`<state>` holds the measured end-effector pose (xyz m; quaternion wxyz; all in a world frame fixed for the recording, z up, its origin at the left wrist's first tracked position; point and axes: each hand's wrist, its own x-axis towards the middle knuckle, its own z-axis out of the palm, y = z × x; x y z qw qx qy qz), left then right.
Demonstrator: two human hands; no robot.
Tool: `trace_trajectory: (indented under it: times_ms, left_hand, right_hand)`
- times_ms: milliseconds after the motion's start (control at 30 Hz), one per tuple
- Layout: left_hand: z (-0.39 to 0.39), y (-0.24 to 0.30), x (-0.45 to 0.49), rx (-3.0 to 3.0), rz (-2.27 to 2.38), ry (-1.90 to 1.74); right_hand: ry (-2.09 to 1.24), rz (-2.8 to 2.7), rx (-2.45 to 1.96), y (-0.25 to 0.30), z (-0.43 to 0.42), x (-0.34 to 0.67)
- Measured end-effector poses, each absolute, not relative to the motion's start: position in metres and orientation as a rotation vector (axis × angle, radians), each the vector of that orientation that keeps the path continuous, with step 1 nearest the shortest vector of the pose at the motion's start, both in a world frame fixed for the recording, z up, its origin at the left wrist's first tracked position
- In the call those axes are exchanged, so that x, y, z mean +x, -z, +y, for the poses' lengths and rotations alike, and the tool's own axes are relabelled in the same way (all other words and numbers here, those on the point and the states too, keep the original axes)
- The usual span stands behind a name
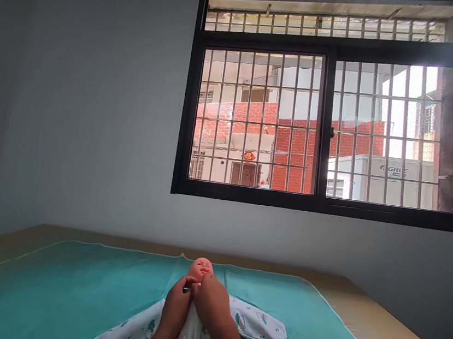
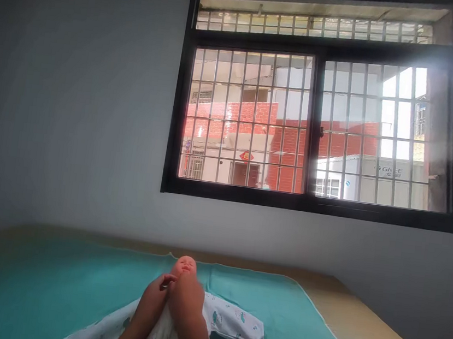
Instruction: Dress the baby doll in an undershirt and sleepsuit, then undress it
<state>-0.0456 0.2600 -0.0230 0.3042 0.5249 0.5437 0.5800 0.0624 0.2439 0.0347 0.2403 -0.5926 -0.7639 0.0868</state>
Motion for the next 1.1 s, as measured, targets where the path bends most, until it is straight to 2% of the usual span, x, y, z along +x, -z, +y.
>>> trace_trajectory:
  times_ms: [533, 1100]
  left_hand:
    - [0.257, 0.022, -0.047, 1.523, 1.564, -1.415]
    - [0.253, 0.012, -0.037, 1.574, 1.807, -1.293]
  right_hand:
    - [-0.131, -2.040, -1.601, -0.023, 0.248, 0.059]
    - [-0.245, -1.815, -1.511, -0.007, 0.258, 0.067]
